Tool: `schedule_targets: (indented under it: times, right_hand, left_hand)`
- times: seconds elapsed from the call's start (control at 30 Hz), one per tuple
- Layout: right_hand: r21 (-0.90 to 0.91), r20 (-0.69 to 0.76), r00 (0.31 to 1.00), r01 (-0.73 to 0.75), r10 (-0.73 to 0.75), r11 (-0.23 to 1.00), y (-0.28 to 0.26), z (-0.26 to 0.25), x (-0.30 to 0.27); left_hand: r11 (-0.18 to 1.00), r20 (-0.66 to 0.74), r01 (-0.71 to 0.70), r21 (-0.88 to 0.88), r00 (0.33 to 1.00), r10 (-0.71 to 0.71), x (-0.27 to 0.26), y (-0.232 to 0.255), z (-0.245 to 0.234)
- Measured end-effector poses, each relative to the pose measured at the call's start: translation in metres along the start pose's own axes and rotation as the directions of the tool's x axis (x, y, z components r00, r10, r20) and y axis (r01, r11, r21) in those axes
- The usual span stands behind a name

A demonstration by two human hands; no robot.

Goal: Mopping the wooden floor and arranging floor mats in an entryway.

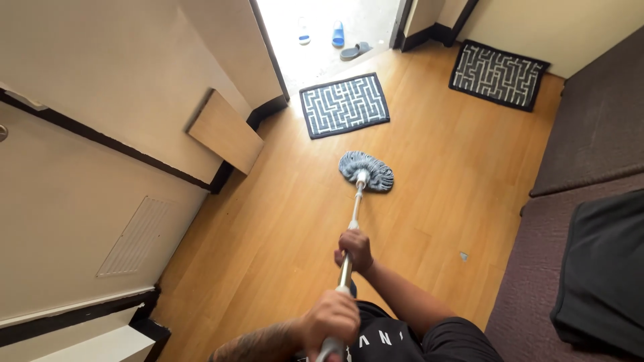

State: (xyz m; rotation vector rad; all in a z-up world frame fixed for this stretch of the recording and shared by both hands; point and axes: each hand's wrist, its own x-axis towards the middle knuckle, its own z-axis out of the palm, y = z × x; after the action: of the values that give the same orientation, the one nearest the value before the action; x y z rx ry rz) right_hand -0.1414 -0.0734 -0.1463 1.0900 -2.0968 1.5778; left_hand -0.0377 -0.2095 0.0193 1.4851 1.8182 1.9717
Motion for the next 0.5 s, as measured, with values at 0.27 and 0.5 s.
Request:
schedule_targets:
  times: [0.27,0.5]
  right_hand:
    - [-0.223,-0.025,0.981,-0.194,0.193,0.955,0.069,0.013,0.010]
    - [-0.333,0.069,0.948,-0.272,0.311,0.903,-0.002,0.070,-0.004]
  left_hand:
    - [0.986,-0.168,0.102,0.133,0.983,-0.079,-0.026,-0.073,-0.021]
    - [0.977,-0.190,0.169,0.133,0.971,-0.142,-0.081,0.011,-0.027]
